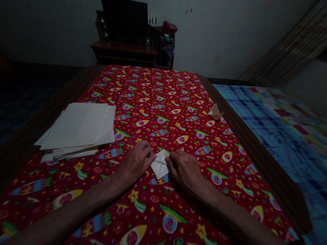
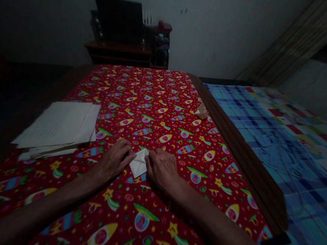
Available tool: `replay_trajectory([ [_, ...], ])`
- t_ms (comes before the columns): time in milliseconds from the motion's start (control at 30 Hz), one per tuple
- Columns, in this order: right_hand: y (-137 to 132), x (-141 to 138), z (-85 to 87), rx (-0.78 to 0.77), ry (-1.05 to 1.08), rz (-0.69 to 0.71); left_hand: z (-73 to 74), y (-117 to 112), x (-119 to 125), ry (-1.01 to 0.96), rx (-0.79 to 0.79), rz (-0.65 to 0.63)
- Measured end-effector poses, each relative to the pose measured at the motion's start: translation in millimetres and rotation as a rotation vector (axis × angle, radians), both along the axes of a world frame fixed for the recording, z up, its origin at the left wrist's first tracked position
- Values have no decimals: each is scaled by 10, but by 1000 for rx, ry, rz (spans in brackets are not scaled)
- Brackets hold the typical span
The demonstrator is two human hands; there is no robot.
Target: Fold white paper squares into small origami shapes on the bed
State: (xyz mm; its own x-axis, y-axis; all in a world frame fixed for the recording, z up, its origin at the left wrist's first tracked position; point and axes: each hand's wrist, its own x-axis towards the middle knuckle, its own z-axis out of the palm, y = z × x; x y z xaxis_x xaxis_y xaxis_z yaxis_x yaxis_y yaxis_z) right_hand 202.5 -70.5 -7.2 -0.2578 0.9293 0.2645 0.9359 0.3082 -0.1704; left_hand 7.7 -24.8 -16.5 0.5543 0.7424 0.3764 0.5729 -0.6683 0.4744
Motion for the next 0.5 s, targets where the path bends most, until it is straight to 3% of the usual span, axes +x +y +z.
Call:
replay_trajectory([
  [267, 1, -21, 37, -47, -20, -24, 79, -62, 17, 108, 86, 39],
  [400, 0, -13, 3, -30, 0, -11, 114, -164, 11, 219, 254, -134],
  [500, -5, -8, -39, -5, 8, -1, 103, -264, 8, 240, 297, -215],
])
